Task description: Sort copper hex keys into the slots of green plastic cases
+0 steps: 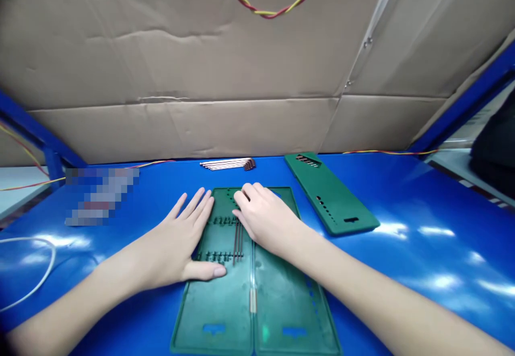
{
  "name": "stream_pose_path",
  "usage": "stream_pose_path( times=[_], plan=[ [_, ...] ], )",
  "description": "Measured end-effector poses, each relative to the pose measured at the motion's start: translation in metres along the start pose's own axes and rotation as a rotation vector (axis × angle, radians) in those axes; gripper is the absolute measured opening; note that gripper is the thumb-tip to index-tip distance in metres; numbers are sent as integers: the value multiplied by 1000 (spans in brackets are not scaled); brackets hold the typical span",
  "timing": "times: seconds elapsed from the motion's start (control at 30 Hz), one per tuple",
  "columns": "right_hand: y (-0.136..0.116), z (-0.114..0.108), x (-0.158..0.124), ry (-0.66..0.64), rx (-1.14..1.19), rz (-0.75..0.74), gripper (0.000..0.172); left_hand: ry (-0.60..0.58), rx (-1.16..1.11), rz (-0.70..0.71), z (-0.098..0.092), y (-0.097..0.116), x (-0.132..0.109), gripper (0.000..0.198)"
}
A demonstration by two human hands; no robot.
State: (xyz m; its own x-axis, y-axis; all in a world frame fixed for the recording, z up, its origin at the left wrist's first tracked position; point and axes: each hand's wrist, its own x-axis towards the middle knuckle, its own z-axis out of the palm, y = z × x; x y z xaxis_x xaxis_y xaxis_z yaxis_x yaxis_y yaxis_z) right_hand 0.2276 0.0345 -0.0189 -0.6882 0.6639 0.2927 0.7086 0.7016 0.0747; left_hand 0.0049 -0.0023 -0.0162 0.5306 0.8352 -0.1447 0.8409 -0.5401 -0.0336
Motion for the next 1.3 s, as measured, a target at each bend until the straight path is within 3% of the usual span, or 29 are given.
stream_pose_path(
  times=[0.13,0.3,0.97,1.17,1.3],
  plan=[
    [5,-1,2,-56,-108,-94,16,48,-20,43,3,-4,0,130],
    [5,-3,2,-95,-182,-106,11,55,-41,143,2,-8,2,121],
    [0,-19,2,-51,-215,-290,19,56,-10,144,-5,-2,0,121],
    [4,-23,2,-32,-139,-215,23,84,-10,127,1,-4,-1,122],
    [8,-17,1,-21,73,-121,20,105,-13,130,3,-6,-2,118]
  ],
)
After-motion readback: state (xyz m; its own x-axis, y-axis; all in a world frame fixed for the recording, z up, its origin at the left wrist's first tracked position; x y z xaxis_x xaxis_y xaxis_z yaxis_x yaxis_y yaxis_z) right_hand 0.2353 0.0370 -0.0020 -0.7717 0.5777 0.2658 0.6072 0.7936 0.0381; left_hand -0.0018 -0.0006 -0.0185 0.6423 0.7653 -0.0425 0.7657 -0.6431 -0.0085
